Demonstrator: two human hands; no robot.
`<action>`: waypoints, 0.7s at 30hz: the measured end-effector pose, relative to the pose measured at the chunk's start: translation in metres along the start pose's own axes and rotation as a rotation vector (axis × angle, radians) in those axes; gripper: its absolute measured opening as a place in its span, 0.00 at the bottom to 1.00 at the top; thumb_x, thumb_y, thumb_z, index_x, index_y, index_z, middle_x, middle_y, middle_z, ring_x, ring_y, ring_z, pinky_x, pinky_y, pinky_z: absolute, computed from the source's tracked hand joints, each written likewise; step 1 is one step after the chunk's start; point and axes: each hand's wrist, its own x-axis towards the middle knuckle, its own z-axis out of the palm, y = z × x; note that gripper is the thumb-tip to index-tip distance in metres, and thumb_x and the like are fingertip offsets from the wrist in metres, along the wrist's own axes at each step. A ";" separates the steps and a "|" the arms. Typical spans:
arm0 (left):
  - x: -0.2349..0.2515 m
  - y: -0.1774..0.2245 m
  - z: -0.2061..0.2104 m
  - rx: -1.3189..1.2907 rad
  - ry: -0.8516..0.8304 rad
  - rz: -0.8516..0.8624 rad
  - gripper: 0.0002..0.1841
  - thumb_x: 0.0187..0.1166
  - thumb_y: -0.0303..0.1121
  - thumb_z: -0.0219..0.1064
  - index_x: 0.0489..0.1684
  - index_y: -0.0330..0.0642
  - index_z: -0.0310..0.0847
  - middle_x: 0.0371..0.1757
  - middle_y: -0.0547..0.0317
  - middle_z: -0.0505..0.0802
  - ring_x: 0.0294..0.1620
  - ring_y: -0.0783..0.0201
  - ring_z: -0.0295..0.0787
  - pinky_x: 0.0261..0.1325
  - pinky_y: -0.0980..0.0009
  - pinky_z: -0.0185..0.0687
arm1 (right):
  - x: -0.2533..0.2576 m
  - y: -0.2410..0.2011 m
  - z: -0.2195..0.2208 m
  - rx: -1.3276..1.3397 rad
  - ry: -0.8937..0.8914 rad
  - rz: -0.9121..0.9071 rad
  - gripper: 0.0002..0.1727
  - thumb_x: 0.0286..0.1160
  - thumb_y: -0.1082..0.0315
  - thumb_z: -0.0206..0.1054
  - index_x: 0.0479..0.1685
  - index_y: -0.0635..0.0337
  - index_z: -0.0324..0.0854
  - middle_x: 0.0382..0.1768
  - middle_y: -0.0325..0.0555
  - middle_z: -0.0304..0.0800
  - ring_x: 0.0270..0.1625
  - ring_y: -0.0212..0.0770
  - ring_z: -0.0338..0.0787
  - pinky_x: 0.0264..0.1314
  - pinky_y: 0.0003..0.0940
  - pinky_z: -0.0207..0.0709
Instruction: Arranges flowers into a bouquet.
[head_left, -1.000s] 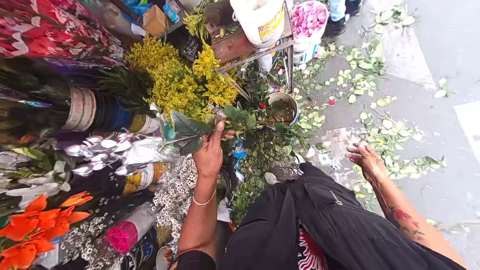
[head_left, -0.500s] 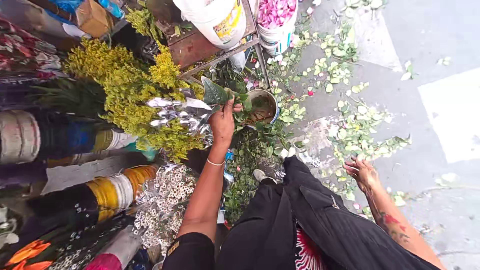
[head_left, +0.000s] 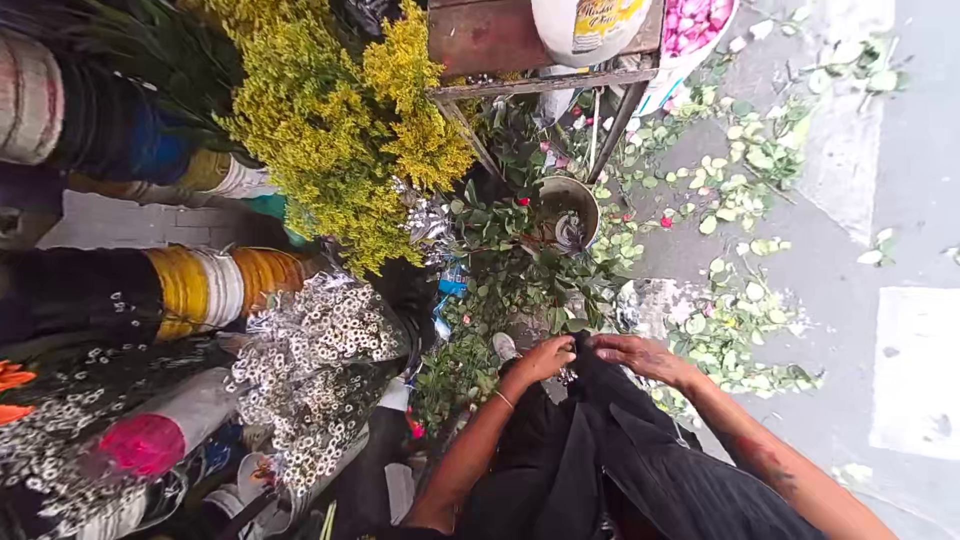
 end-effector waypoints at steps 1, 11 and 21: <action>-0.016 -0.024 0.000 -0.095 0.115 -0.073 0.26 0.90 0.35 0.58 0.83 0.31 0.68 0.73 0.35 0.85 0.72 0.43 0.85 0.79 0.48 0.74 | 0.026 -0.037 0.002 -0.112 -0.160 -0.146 0.21 0.89 0.56 0.59 0.71 0.57 0.83 0.60 0.50 0.91 0.63 0.41 0.89 0.74 0.48 0.77; -0.133 -0.183 0.084 -0.903 1.026 -0.610 0.19 0.91 0.30 0.55 0.73 0.26 0.74 0.61 0.33 0.90 0.55 0.48 0.92 0.59 0.52 0.87 | 0.391 -0.024 -0.112 -0.572 0.355 0.173 0.20 0.82 0.64 0.64 0.67 0.66 0.82 0.64 0.73 0.84 0.68 0.74 0.84 0.66 0.76 0.74; -0.083 -0.214 0.152 -1.123 0.741 -0.626 0.20 0.91 0.29 0.53 0.76 0.27 0.72 0.54 0.41 0.94 0.49 0.55 0.95 0.56 0.58 0.90 | 0.499 0.029 -0.132 -0.707 0.598 0.299 0.39 0.70 0.66 0.73 0.85 0.59 0.66 0.87 0.75 0.54 0.69 0.81 0.80 0.61 0.77 0.76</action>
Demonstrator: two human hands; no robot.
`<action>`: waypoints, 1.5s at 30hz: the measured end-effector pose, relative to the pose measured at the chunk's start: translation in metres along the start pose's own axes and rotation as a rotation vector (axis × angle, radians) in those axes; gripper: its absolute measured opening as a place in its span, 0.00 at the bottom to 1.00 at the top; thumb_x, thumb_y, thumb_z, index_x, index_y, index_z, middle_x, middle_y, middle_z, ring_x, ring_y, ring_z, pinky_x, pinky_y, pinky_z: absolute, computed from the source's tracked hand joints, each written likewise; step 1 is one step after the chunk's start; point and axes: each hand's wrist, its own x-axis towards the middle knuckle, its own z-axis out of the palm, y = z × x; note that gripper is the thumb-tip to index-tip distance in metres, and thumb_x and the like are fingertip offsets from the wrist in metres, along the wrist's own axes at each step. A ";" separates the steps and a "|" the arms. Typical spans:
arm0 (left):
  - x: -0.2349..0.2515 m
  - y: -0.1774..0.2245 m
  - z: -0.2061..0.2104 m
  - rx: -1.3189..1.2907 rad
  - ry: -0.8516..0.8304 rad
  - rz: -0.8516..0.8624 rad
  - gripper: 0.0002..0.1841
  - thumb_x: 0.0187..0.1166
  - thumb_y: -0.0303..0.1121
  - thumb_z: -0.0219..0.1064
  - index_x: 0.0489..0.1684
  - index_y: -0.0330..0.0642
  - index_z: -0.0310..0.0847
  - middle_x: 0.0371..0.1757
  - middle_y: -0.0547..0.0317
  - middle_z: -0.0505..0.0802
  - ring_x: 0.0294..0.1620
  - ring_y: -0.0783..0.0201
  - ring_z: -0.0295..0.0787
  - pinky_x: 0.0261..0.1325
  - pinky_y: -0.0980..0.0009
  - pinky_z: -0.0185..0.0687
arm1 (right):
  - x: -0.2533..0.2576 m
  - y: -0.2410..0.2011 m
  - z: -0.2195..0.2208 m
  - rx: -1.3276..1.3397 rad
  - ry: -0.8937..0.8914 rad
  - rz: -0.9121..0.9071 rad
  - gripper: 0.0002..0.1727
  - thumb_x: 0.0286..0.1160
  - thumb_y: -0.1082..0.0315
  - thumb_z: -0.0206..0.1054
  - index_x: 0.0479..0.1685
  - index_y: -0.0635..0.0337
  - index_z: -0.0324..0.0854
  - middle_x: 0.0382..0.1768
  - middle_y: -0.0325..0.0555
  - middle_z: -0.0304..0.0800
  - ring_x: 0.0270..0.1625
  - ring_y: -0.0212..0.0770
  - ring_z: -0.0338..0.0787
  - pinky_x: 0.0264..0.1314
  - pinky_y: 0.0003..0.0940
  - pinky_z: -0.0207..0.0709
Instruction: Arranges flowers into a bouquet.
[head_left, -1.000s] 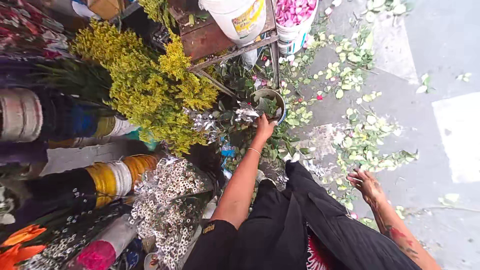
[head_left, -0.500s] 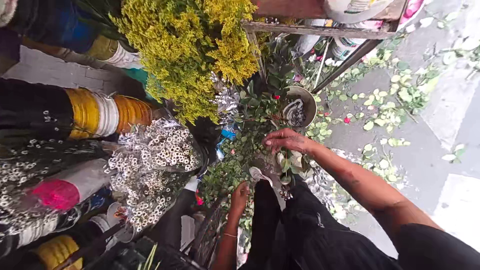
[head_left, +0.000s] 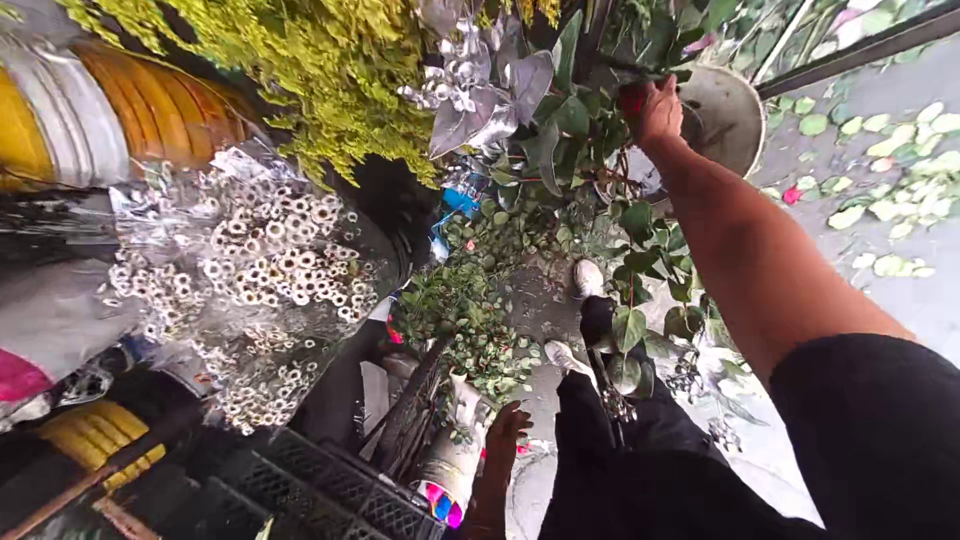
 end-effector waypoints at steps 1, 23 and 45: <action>0.001 -0.001 0.003 0.014 -0.017 -0.015 0.20 0.91 0.29 0.52 0.76 0.28 0.72 0.54 0.41 0.94 0.49 0.56 0.95 0.56 0.59 0.90 | 0.007 0.002 0.002 0.004 -0.010 -0.011 0.36 0.71 0.64 0.73 0.82 0.61 0.70 0.86 0.76 0.55 0.70 0.80 0.79 0.63 0.77 0.75; -0.020 0.022 0.008 -0.002 0.017 0.094 0.19 0.91 0.29 0.54 0.75 0.28 0.73 0.54 0.41 0.93 0.47 0.55 0.95 0.52 0.59 0.91 | -0.079 0.027 -0.065 0.244 0.247 -0.557 0.17 0.84 0.69 0.61 0.66 0.64 0.85 0.64 0.67 0.88 0.67 0.64 0.88 0.73 0.60 0.75; -0.344 0.080 -0.067 -0.249 0.602 1.813 0.22 0.60 0.20 0.80 0.55 0.20 0.87 0.50 0.40 0.96 0.52 0.63 0.96 0.60 0.68 0.90 | -0.684 -0.172 -0.214 0.700 -0.119 -1.660 0.29 0.69 0.46 0.79 0.66 0.51 0.87 0.74 0.51 0.78 0.74 0.37 0.82 0.75 0.32 0.80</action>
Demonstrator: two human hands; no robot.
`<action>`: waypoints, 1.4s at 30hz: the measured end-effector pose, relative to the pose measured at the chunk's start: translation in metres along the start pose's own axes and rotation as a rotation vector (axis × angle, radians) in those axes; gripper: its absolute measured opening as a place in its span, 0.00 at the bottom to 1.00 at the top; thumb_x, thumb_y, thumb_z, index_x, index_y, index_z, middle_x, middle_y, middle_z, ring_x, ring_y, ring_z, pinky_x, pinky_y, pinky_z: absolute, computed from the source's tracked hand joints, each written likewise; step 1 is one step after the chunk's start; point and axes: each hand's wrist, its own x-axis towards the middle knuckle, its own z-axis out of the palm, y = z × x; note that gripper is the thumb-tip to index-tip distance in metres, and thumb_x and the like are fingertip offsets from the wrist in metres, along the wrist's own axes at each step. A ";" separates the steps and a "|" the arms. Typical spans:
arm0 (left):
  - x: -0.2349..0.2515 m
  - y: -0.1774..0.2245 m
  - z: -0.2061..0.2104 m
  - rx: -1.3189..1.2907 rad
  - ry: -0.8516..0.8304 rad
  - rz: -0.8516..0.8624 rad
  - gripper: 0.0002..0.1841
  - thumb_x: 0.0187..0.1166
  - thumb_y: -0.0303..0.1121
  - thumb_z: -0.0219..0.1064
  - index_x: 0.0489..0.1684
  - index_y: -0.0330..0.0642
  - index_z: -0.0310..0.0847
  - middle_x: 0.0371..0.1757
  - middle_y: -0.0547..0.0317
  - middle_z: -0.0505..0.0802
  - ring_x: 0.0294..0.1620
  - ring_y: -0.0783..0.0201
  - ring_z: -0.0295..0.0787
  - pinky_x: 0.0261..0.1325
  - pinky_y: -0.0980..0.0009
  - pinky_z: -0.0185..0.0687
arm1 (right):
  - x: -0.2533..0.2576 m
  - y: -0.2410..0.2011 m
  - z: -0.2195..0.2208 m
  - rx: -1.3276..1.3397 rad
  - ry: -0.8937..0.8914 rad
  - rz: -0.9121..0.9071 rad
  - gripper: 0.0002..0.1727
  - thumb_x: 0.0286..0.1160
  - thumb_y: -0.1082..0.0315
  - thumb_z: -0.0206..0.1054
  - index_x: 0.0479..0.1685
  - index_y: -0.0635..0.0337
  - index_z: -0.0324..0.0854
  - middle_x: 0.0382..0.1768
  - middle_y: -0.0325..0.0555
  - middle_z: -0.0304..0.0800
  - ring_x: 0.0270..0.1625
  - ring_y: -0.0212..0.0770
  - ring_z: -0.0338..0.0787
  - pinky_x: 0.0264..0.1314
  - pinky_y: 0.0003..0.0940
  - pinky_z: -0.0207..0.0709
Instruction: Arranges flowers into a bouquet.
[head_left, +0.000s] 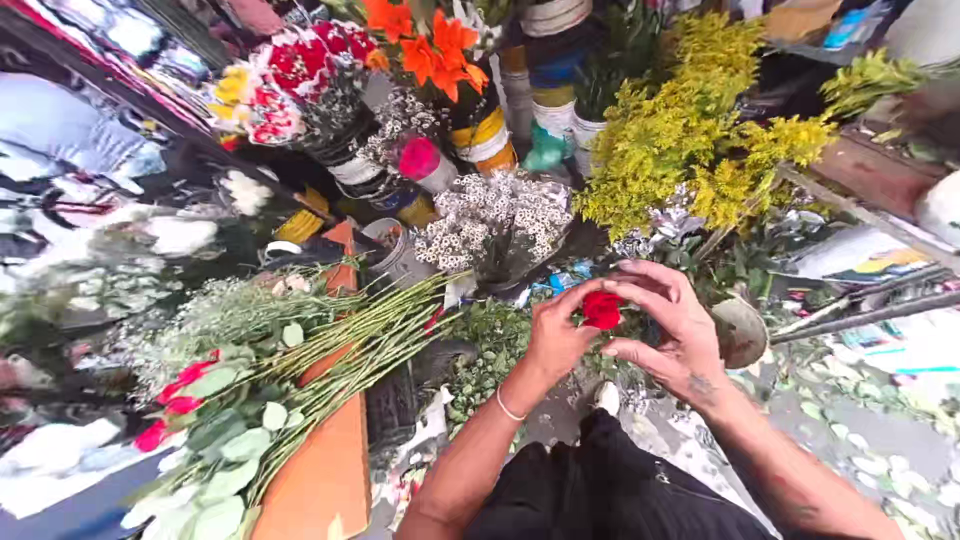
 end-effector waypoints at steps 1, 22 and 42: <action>-0.018 0.018 -0.022 0.053 0.060 0.028 0.20 0.59 0.20 0.78 0.52 0.19 0.88 0.47 0.40 0.96 0.50 0.63 0.96 0.59 0.69 0.90 | 0.001 -0.021 0.030 0.067 -0.019 -0.050 0.22 0.72 0.50 0.78 0.61 0.50 0.89 0.73 0.50 0.80 0.74 0.38 0.82 0.75 0.33 0.80; -0.316 0.146 -0.375 -0.639 1.130 -0.185 0.27 0.79 0.16 0.63 0.79 0.31 0.66 0.56 0.43 0.93 0.38 0.65 0.93 0.44 0.73 0.89 | -0.092 -0.143 0.341 -0.063 -0.654 -0.034 0.21 0.87 0.56 0.57 0.57 0.59 0.91 0.42 0.47 0.92 0.42 0.32 0.88 0.50 0.32 0.81; -0.489 0.128 -0.483 -0.290 0.763 -0.904 0.17 0.84 0.28 0.63 0.67 0.30 0.79 0.55 0.50 0.94 0.47 0.62 0.94 0.55 0.64 0.92 | 0.045 -0.029 0.661 -0.264 -0.795 -0.111 0.18 0.89 0.72 0.53 0.66 0.62 0.87 0.55 0.70 0.89 0.60 0.69 0.89 0.67 0.64 0.78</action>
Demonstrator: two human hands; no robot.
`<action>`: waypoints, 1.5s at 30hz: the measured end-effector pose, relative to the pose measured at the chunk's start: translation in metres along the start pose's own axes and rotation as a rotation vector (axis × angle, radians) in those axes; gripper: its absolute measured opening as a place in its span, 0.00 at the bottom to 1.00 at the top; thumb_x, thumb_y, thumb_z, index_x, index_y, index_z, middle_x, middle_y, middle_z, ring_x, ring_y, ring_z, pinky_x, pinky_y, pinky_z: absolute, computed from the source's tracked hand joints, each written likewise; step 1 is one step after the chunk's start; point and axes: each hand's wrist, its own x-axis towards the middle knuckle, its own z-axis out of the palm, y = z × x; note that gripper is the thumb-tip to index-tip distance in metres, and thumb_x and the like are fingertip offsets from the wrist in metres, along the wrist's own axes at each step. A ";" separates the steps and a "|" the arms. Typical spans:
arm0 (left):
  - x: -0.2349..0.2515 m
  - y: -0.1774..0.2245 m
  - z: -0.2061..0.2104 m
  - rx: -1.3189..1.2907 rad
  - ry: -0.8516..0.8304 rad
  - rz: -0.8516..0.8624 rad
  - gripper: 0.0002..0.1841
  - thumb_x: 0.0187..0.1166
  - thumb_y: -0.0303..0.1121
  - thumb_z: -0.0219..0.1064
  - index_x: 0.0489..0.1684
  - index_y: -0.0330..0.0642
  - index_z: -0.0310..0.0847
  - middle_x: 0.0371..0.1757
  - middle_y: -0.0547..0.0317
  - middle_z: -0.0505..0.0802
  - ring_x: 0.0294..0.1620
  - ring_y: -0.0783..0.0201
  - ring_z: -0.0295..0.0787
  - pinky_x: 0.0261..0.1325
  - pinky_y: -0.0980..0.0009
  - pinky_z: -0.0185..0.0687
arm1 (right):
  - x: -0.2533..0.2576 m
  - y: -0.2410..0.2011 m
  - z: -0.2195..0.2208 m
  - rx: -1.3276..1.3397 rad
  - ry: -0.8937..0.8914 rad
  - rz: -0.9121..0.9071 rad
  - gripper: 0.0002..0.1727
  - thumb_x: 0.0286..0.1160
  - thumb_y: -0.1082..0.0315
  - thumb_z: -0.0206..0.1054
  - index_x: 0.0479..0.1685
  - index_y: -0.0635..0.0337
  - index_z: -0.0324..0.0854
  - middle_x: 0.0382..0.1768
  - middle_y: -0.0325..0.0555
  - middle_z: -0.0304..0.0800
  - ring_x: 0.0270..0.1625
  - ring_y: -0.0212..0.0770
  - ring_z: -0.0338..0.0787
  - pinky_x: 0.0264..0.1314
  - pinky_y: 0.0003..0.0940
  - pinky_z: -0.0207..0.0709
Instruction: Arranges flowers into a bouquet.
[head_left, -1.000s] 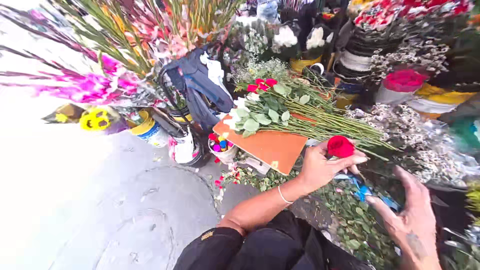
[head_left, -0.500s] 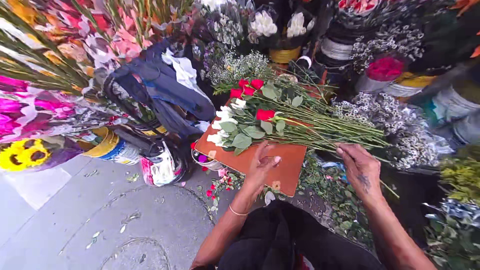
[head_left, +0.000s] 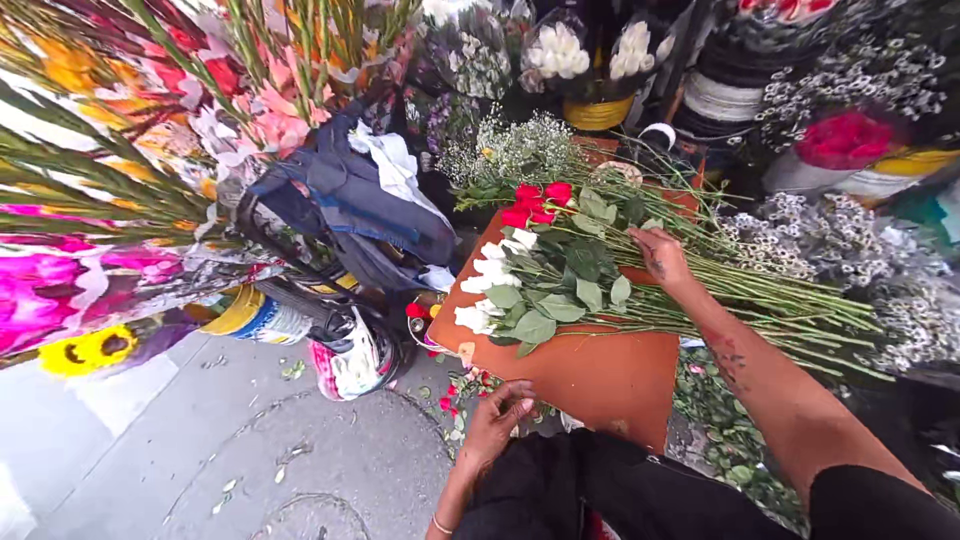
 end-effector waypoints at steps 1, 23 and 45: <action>-0.004 -0.002 -0.013 0.002 0.009 -0.024 0.17 0.84 0.28 0.63 0.68 0.30 0.79 0.55 0.50 0.94 0.47 0.62 0.94 0.55 0.64 0.92 | -0.002 -0.002 -0.001 -0.036 0.018 0.019 0.19 0.88 0.73 0.54 0.66 0.60 0.88 0.57 0.70 0.88 0.63 0.70 0.86 0.69 0.65 0.76; 0.024 0.009 -0.151 -0.150 -0.011 -0.208 0.20 0.90 0.27 0.56 0.77 0.25 0.68 0.65 0.39 0.89 0.61 0.52 0.92 0.66 0.57 0.89 | -0.126 -0.079 0.005 -0.355 -0.221 0.171 0.69 0.40 0.35 0.88 0.94 0.43 0.56 0.85 0.64 0.67 0.83 0.75 0.67 0.74 0.85 0.50; 0.083 0.043 -0.138 -0.730 0.380 -0.392 0.22 0.89 0.35 0.58 0.75 0.31 0.64 0.60 0.39 0.85 0.53 0.49 0.91 0.56 0.55 0.90 | -0.154 -0.129 0.052 -0.267 -0.081 -0.229 0.40 0.50 0.63 0.82 0.71 0.66 0.77 0.54 0.72 0.86 0.47 0.69 0.92 0.40 0.60 0.86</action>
